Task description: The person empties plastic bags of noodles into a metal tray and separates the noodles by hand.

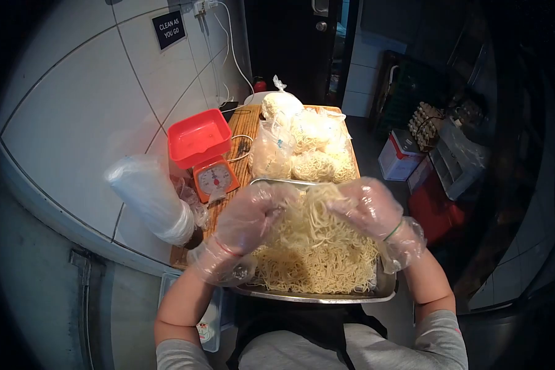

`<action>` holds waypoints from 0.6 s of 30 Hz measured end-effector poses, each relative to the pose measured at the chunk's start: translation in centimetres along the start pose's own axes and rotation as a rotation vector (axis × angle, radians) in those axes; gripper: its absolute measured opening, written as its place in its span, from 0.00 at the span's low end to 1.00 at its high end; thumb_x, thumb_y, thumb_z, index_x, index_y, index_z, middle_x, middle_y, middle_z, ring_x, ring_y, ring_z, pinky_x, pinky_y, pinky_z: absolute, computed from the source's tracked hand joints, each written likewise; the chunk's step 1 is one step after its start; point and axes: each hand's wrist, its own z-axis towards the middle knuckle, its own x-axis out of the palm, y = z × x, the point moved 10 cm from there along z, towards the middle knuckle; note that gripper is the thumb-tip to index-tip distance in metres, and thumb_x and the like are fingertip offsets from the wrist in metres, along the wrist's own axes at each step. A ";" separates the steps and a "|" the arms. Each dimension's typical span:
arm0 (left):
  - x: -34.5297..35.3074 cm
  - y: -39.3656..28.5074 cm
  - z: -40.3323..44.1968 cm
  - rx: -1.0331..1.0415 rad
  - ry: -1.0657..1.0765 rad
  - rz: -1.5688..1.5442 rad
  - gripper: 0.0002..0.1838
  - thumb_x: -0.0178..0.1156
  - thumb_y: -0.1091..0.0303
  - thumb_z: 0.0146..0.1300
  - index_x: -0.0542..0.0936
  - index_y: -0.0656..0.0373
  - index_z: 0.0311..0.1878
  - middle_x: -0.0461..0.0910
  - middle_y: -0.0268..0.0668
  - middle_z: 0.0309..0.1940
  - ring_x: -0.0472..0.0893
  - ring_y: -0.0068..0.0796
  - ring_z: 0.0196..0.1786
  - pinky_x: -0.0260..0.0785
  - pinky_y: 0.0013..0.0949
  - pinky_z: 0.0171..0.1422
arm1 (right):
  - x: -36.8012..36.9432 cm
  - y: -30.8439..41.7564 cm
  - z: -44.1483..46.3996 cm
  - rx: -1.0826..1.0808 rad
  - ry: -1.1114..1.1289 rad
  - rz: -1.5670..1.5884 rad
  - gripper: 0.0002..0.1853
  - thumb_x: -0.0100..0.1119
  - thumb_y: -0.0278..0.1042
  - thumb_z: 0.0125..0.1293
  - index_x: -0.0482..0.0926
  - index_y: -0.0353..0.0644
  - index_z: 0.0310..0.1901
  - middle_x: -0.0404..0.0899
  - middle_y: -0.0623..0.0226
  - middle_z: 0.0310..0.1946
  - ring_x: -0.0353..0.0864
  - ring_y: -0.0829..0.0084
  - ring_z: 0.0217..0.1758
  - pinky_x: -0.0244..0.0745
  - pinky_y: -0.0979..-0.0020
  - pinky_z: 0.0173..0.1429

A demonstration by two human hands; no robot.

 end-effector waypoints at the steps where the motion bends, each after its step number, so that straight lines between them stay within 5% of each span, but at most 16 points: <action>1: -1.6 -1.6 0.6 0.064 -0.081 0.048 0.09 0.65 0.71 0.60 0.84 0.56 0.44 0.82 0.44 0.32 0.81 0.50 0.40 0.73 0.44 0.46 | -1.3 0.8 0.0 -0.052 -0.056 -0.034 0.15 0.62 0.36 0.65 0.82 0.48 0.53 0.84 0.56 0.36 0.82 0.48 0.41 0.77 0.54 0.47; 5: -4.0 -5.2 1.8 0.261 -0.195 0.082 0.11 0.68 0.66 0.60 0.83 0.55 0.46 0.83 0.41 0.36 0.82 0.47 0.43 0.74 0.44 0.50 | -2.6 1.0 0.1 -0.062 -0.118 -0.023 0.12 0.60 0.29 0.61 0.81 0.40 0.47 0.83 0.57 0.36 0.82 0.50 0.38 0.77 0.56 0.45; 8: -2.7 -5.8 3.4 0.198 0.037 0.023 0.20 0.70 0.62 0.61 0.77 0.58 0.54 0.82 0.41 0.39 0.82 0.42 0.44 0.73 0.40 0.52 | -4.2 1.7 -0.2 -0.065 -0.196 0.322 0.10 0.59 0.24 0.58 0.79 0.37 0.43 0.82 0.56 0.36 0.83 0.52 0.38 0.76 0.59 0.46; 13: 1.6 -4.1 3.7 0.086 0.092 -0.322 0.23 0.67 0.54 0.64 0.80 0.64 0.52 0.83 0.47 0.42 0.84 0.39 0.44 0.75 0.37 0.53 | -4.3 3.6 -0.1 -0.088 -0.142 0.366 0.09 0.64 0.21 0.56 0.78 0.37 0.39 0.80 0.63 0.33 0.82 0.69 0.37 0.76 0.68 0.45; 15: 4.8 -2.7 3.2 -0.082 0.311 -0.670 0.23 0.67 0.53 0.64 0.80 0.62 0.53 0.83 0.47 0.44 0.84 0.37 0.44 0.75 0.37 0.52 | -5.2 3.2 -0.2 -0.084 -0.235 0.477 0.09 0.67 0.19 0.55 0.78 0.37 0.36 0.78 0.70 0.33 0.77 0.81 0.37 0.74 0.74 0.43; 18: 5.8 -1.2 2.6 -0.088 0.436 -0.375 0.20 0.67 0.59 0.61 0.81 0.58 0.54 0.83 0.47 0.44 0.84 0.38 0.42 0.75 0.36 0.53 | -7.5 1.9 -1.4 -0.012 -0.347 0.544 0.08 0.67 0.18 0.55 0.78 0.37 0.35 0.79 0.72 0.33 0.77 0.80 0.36 0.74 0.75 0.43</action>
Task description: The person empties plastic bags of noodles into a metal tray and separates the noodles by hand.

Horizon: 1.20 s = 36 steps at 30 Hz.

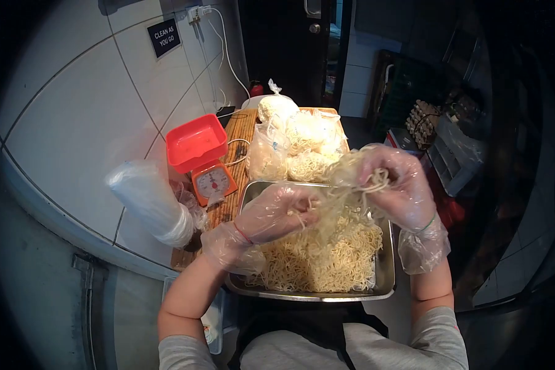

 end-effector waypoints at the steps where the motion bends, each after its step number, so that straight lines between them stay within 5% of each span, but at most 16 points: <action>1: 0.5 1.6 -0.2 -0.050 0.049 0.091 0.20 0.67 0.61 0.59 0.81 0.56 0.54 0.83 0.47 0.43 0.84 0.39 0.43 0.75 0.37 0.53 | -0.7 -0.1 -0.2 0.018 -0.032 0.052 0.09 0.66 0.17 0.55 0.79 0.37 0.36 0.79 0.72 0.34 0.77 0.79 0.37 0.74 0.74 0.44; 4: 1.3 5.1 -1.3 -0.117 0.129 0.380 0.21 0.67 0.65 0.58 0.80 0.56 0.56 0.82 0.47 0.43 0.83 0.41 0.46 0.75 0.38 0.55 | 0.7 -1.6 -1.0 0.038 0.089 -0.090 0.10 0.66 0.17 0.55 0.79 0.38 0.39 0.81 0.69 0.36 0.79 0.77 0.40 0.75 0.73 0.45; 6: 1.3 5.3 -2.4 -0.051 0.097 0.590 0.20 0.64 0.64 0.62 0.78 0.61 0.56 0.82 0.48 0.45 0.83 0.39 0.51 0.74 0.38 0.56 | 3.9 -4.9 -2.9 0.110 0.513 -0.407 0.22 0.68 0.25 0.56 0.79 0.45 0.55 0.83 0.55 0.46 0.84 0.60 0.50 0.77 0.63 0.54; 10: 2.2 5.1 -2.6 0.145 -0.009 0.504 0.28 0.66 0.62 0.59 0.74 0.65 0.61 0.79 0.53 0.54 0.79 0.47 0.59 0.71 0.44 0.65 | 8.6 -10.2 -6.1 0.292 0.677 -0.666 0.37 0.73 0.32 0.53 0.71 0.50 0.68 0.77 0.52 0.59 0.74 0.55 0.66 0.68 0.58 0.71; 13: 5.8 6.4 -2.4 0.060 0.163 0.439 0.32 0.68 0.61 0.57 0.73 0.63 0.64 0.79 0.52 0.54 0.78 0.53 0.58 0.67 0.47 0.68 | 14.6 -16.3 -10.0 0.255 0.748 -0.794 0.36 0.71 0.30 0.55 0.71 0.51 0.68 0.77 0.53 0.58 0.76 0.54 0.64 0.72 0.59 0.67; 16: 6.5 7.3 -2.6 -0.117 0.132 0.523 0.29 0.66 0.69 0.52 0.77 0.54 0.61 0.82 0.46 0.47 0.80 0.49 0.53 0.72 0.45 0.61 | 13.1 -16.5 -8.4 0.344 0.600 -0.540 0.29 0.67 0.27 0.57 0.77 0.49 0.63 0.81 0.54 0.53 0.80 0.53 0.57 0.76 0.60 0.61; 17: 5.5 7.0 -2.5 -0.097 0.076 0.493 0.25 0.65 0.68 0.53 0.78 0.54 0.57 0.82 0.46 0.44 0.80 0.50 0.52 0.72 0.45 0.59 | 11.5 -15.0 -7.0 0.162 0.447 -0.415 0.22 0.62 0.22 0.59 0.82 0.46 0.56 0.83 0.55 0.45 0.83 0.54 0.49 0.78 0.61 0.55; 20: 0.6 6.5 -2.8 -0.039 -0.091 0.392 0.15 0.64 0.65 0.56 0.82 0.55 0.47 0.83 0.45 0.36 0.82 0.51 0.46 0.73 0.46 0.50 | 6.0 -11.6 -4.2 0.218 0.232 -0.351 0.18 0.65 0.20 0.54 0.85 0.43 0.49 0.82 0.56 0.37 0.83 0.55 0.42 0.79 0.63 0.52; 23: -2.1 7.0 -3.9 -0.086 -0.084 0.314 0.14 0.66 0.65 0.57 0.82 0.59 0.46 0.84 0.45 0.36 0.83 0.49 0.45 0.74 0.45 0.49 | 2.5 -8.4 -3.4 0.180 0.197 -0.279 0.22 0.63 0.22 0.53 0.84 0.47 0.53 0.83 0.57 0.42 0.83 0.57 0.49 0.77 0.61 0.56; 26: -1.2 7.7 -4.4 -0.322 0.167 0.497 0.18 0.65 0.63 0.61 0.79 0.60 0.52 0.82 0.50 0.46 0.82 0.51 0.49 0.74 0.46 0.52 | 3.9 -8.6 -4.5 0.112 0.426 -0.341 0.25 0.64 0.23 0.50 0.82 0.47 0.54 0.80 0.59 0.45 0.80 0.56 0.55 0.74 0.60 0.60; 29: -0.5 8.4 -4.2 0.070 -0.002 0.545 0.25 0.64 0.60 0.62 0.74 0.62 0.59 0.75 0.57 0.58 0.80 0.56 0.53 0.73 0.49 0.56 | 6.4 -12.2 -6.9 0.239 0.654 -0.374 0.33 0.69 0.29 0.52 0.75 0.49 0.64 0.74 0.56 0.56 0.74 0.55 0.63 0.69 0.58 0.66; 31: 0.1 11.3 -3.0 -0.053 -0.071 0.230 0.28 0.64 0.58 0.62 0.71 0.62 0.61 0.70 0.60 0.62 0.78 0.59 0.55 0.73 0.51 0.58 | 7.8 -14.2 -8.1 0.344 0.715 -0.580 0.42 0.75 0.39 0.51 0.69 0.57 0.70 0.64 0.53 0.69 0.67 0.50 0.71 0.65 0.55 0.72; 34: 3.8 15.0 0.3 -0.188 -0.056 0.310 0.29 0.64 0.56 0.62 0.71 0.63 0.61 0.72 0.59 0.60 0.78 0.61 0.55 0.72 0.53 0.59 | 12.3 -18.7 -11.4 0.398 0.870 -0.937 0.44 0.77 0.41 0.50 0.68 0.67 0.71 0.57 0.54 0.76 0.61 0.45 0.75 0.61 0.51 0.75; 36: 5.2 15.2 1.8 -0.281 0.040 0.497 0.28 0.64 0.56 0.62 0.71 0.63 0.59 0.75 0.57 0.55 0.79 0.60 0.54 0.72 0.54 0.58 | 12.2 -18.3 -10.7 0.468 0.839 -0.818 0.45 0.77 0.40 0.48 0.68 0.67 0.71 0.57 0.52 0.76 0.61 0.47 0.76 0.60 0.52 0.76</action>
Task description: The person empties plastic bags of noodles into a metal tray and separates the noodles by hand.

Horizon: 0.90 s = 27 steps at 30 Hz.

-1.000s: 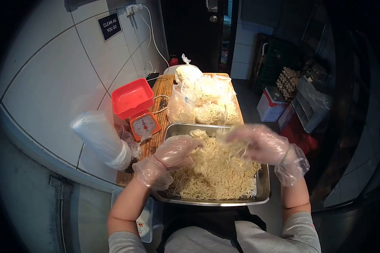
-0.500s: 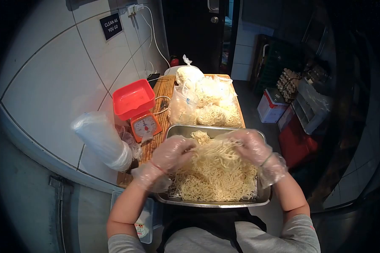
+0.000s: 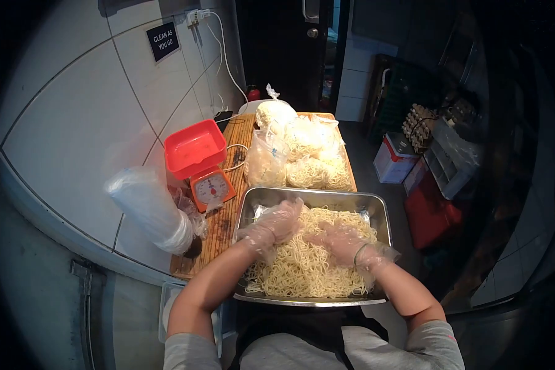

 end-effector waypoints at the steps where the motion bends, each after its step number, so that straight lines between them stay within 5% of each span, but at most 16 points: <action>1: -0.5 -1.0 0.0 -0.041 0.073 0.078 0.27 0.63 0.55 0.62 0.72 0.63 0.58 0.77 0.56 0.53 0.79 0.59 0.53 0.73 0.53 0.57 | -0.2 -0.1 0.0 0.008 0.005 0.069 0.46 0.78 0.39 0.47 0.68 0.67 0.71 0.57 0.51 0.76 0.60 0.48 0.76 0.59 0.53 0.77; 3: 0.5 -0.5 0.9 -0.007 0.128 0.191 0.24 0.62 0.53 0.62 0.75 0.61 0.54 0.82 0.51 0.43 0.82 0.55 0.49 0.75 0.51 0.52 | 0.0 -0.9 0.5 -0.016 -0.042 0.110 0.46 0.76 0.35 0.47 0.69 0.67 0.71 0.59 0.51 0.75 0.61 0.48 0.76 0.59 0.53 0.77; 6: 1.0 0.5 1.4 0.178 -0.060 0.150 0.19 0.61 0.52 0.63 0.79 0.59 0.47 0.83 0.50 0.41 0.82 0.54 0.45 0.75 0.50 0.49 | 0.1 -1.1 0.7 -0.010 -0.091 0.155 0.43 0.71 0.30 0.47 0.71 0.65 0.69 0.61 0.52 0.74 0.62 0.48 0.75 0.60 0.53 0.76; 9: 1.6 0.3 0.6 0.070 0.063 0.187 0.17 0.61 0.52 0.63 0.81 0.59 0.40 0.82 0.50 0.40 0.81 0.54 0.44 0.73 0.50 0.49 | -0.2 -1.0 1.2 -0.005 -0.155 0.183 0.39 0.68 0.26 0.47 0.75 0.60 0.66 0.65 0.53 0.71 0.65 0.49 0.73 0.61 0.55 0.75; 12: -1.6 -0.7 -2.4 0.156 -0.107 0.104 0.17 0.62 0.53 0.62 0.82 0.59 0.36 0.81 0.48 0.39 0.80 0.53 0.44 0.72 0.49 0.50 | 0.0 -1.7 2.0 0.039 -0.195 0.193 0.32 0.66 0.26 0.48 0.78 0.55 0.60 0.70 0.56 0.65 0.69 0.50 0.68 0.65 0.54 0.71; 16: -5.9 -2.0 -3.8 0.092 -0.170 -0.017 0.15 0.65 0.56 0.57 0.83 0.59 0.38 0.80 0.47 0.39 0.80 0.50 0.46 0.72 0.45 0.53 | -1.0 -1.3 3.0 0.061 -0.224 0.135 0.24 0.62 0.32 0.53 0.79 0.53 0.55 0.74 0.58 0.54 0.75 0.51 0.60 0.71 0.50 0.62; 27: -2.8 4.2 -1.4 0.099 -0.161 -0.309 0.18 0.68 0.63 0.53 0.82 0.59 0.47 0.79 0.46 0.42 0.80 0.50 0.47 0.72 0.44 0.53 | -2.8 -1.5 5.3 0.029 -0.257 0.168 0.28 0.65 0.33 0.50 0.76 0.53 0.57 0.74 0.62 0.56 0.74 0.49 0.57 0.72 0.46 0.57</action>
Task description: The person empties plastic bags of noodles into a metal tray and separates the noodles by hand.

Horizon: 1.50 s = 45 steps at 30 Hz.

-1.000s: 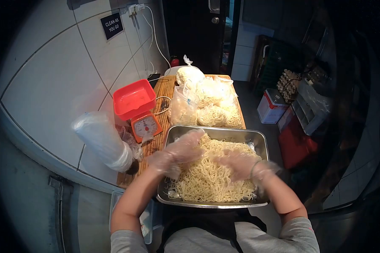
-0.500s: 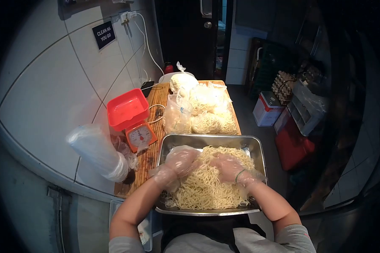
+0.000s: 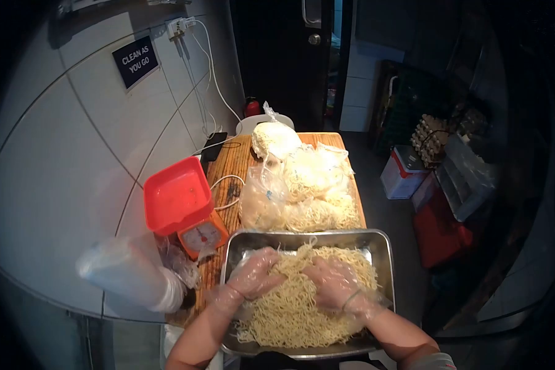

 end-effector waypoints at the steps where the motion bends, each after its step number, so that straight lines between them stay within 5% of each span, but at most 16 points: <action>1: -0.4 0.0 0.3 -0.022 0.002 0.009 0.18 0.69 0.63 0.53 0.82 0.59 0.46 0.78 0.46 0.42 0.80 0.50 0.47 0.72 0.44 0.53 | 0.0 -0.2 0.4 0.011 0.031 0.002 0.28 0.66 0.33 0.50 0.76 0.53 0.57 0.74 0.62 0.57 0.74 0.48 0.57 0.72 0.45 0.56; 11: -0.2 2.5 0.3 -0.105 0.039 -0.082 0.20 0.73 0.62 0.52 0.80 0.59 0.45 0.80 0.46 0.45 0.81 0.48 0.48 0.75 0.42 0.51 | 0.0 -0.3 0.4 0.055 0.168 0.084 0.33 0.69 0.36 0.50 0.73 0.54 0.62 0.67 0.58 0.68 0.69 0.45 0.63 0.67 0.43 0.61; 12: 0.2 3.9 -1.2 -0.065 -0.158 -0.398 0.18 0.70 0.61 0.56 0.80 0.57 0.47 0.79 0.44 0.44 0.81 0.47 0.47 0.75 0.41 0.48 | -0.1 -0.3 0.5 0.067 0.208 0.092 0.34 0.69 0.36 0.50 0.73 0.54 0.63 0.67 0.57 0.69 0.69 0.45 0.63 0.68 0.43 0.61; 15: 1.9 3.2 -0.5 -0.171 0.166 0.022 0.17 0.69 0.62 0.54 0.81 0.57 0.45 0.78 0.43 0.39 0.79 0.45 0.46 0.72 0.42 0.47 | -0.3 -0.3 0.6 0.056 0.260 0.046 0.35 0.69 0.36 0.51 0.72 0.55 0.64 0.66 0.57 0.69 0.69 0.45 0.64 0.68 0.43 0.61; 19: -0.1 1.6 0.6 -0.232 0.167 -0.053 0.15 0.67 0.62 0.55 0.81 0.56 0.45 0.77 0.43 0.38 0.79 0.49 0.42 0.72 0.44 0.44 | -0.1 0.3 0.7 0.031 0.260 0.015 0.35 0.69 0.36 0.50 0.72 0.53 0.64 0.67 0.56 0.68 0.69 0.44 0.63 0.69 0.43 0.60; 22: -1.4 0.1 -0.3 -0.017 -0.049 -0.095 0.15 0.70 0.63 0.55 0.81 0.56 0.43 0.77 0.44 0.38 0.79 0.50 0.41 0.73 0.44 0.44 | -0.1 0.9 -0.2 0.016 0.178 -0.005 0.35 0.69 0.36 0.48 0.74 0.51 0.62 0.68 0.54 0.66 0.70 0.43 0.61 0.69 0.44 0.59; 25: -0.9 0.0 -1.3 -0.083 -0.017 -0.125 0.18 0.75 0.63 0.50 0.81 0.60 0.42 0.74 0.47 0.50 0.78 0.47 0.52 0.71 0.42 0.55 | 0.8 1.4 -1.3 0.027 0.105 -0.085 0.35 0.69 0.35 0.48 0.74 0.51 0.62 0.69 0.55 0.64 0.70 0.46 0.62 0.69 0.46 0.60; 28: -1.6 -3.6 -1.7 0.233 -0.173 -0.012 0.19 0.74 0.56 0.52 0.78 0.62 0.29 0.75 0.49 0.45 0.77 0.50 0.48 0.70 0.44 0.53 | 1.6 1.9 -1.6 0.075 0.122 -0.134 0.35 0.70 0.34 0.49 0.73 0.50 0.63 0.71 0.56 0.61 0.71 0.49 0.63 0.70 0.50 0.63; 31: 1.6 -2.3 -1.8 0.062 0.075 -0.115 0.20 0.73 0.54 0.53 0.78 0.63 0.32 0.78 0.49 0.43 0.77 0.50 0.48 0.69 0.43 0.55 | 1.6 1.7 -2.1 0.053 -0.027 -0.202 0.36 0.72 0.35 0.49 0.73 0.48 0.64 0.74 0.57 0.59 0.72 0.52 0.64 0.69 0.54 0.66; 33: 1.0 -2.9 -2.3 -0.001 0.022 0.175 0.22 0.71 0.52 0.55 0.80 0.62 0.40 0.80 0.49 0.43 0.78 0.50 0.49 0.70 0.44 0.56 | 1.5 1.8 -2.7 -0.002 -0.034 -0.171 0.37 0.72 0.35 0.49 0.73 0.48 0.64 0.74 0.58 0.59 0.73 0.52 0.64 0.69 0.54 0.67; 40: 1.4 -2.1 -4.4 -0.064 -0.148 0.198 0.33 0.69 0.51 0.58 0.73 0.55 0.63 0.78 0.52 0.53 0.75 0.53 0.61 0.67 0.45 0.66 | 2.2 1.5 -3.6 -0.030 -0.050 -0.111 0.39 0.73 0.34 0.50 0.71 0.53 0.67 0.71 0.57 0.65 0.68 0.53 0.71 0.64 0.56 0.73; 45: 1.0 -3.0 -4.4 0.025 -0.221 0.014 0.32 0.68 0.58 0.58 0.72 0.56 0.65 0.79 0.53 0.52 0.76 0.54 0.59 0.68 0.46 0.64 | 1.9 1.9 -4.2 -0.049 -0.057 -0.153 0.36 0.72 0.36 0.49 0.73 0.53 0.65 0.73 0.59 0.63 0.70 0.54 0.68 0.66 0.55 0.71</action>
